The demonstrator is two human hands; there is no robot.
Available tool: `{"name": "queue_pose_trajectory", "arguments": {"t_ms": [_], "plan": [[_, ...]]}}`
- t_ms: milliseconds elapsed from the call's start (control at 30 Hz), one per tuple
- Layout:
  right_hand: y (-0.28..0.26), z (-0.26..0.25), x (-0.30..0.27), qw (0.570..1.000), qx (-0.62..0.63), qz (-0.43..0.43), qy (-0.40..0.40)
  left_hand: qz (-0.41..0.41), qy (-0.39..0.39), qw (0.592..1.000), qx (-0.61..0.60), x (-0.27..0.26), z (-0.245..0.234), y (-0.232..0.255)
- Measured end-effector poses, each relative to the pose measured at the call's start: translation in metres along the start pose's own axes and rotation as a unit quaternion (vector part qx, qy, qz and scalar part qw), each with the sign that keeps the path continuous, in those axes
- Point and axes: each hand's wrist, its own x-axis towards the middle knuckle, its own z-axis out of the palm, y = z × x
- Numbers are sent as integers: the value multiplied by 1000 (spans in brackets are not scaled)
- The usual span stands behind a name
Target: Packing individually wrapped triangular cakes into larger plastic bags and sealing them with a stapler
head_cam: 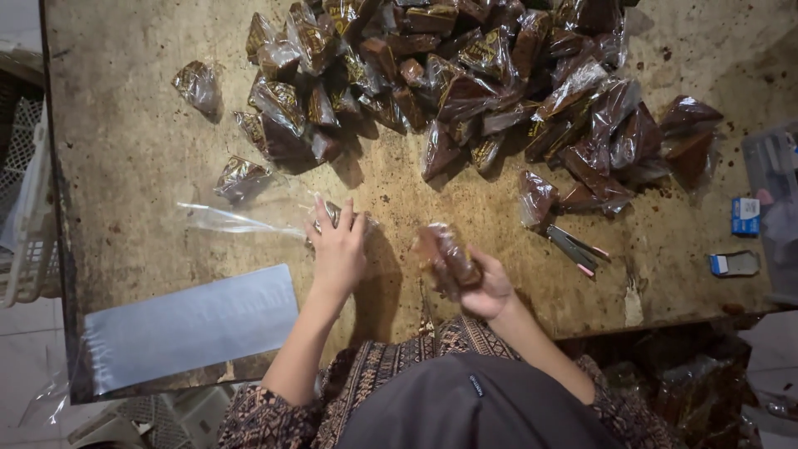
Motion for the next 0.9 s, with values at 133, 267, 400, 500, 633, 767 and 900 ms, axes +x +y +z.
{"name": "queue_pose_trajectory", "arguments": {"t_ms": [133,267,400,500,633,767,900], "plan": [[-2,-9,6,988,16,-44,-145,39,133,990,33,0,10,-6],[10,4,17,853,-455,-252,34,-11,148,987,56,-14,19,-3],[35,8,37,816,-527,-237,15,12,204,977,57,-21,28,-5],[54,11,54,794,-559,-234,-46,-27,183,983,8,-22,15,9],[66,6,73,752,-607,-259,-13,25,161,987,-19,-27,18,11],[87,41,49,653,-697,-296,-2,85,137,987,-6,-31,-11,20],[80,34,33,547,-769,-328,-48,97,175,977,-77,-27,-25,4]]}}
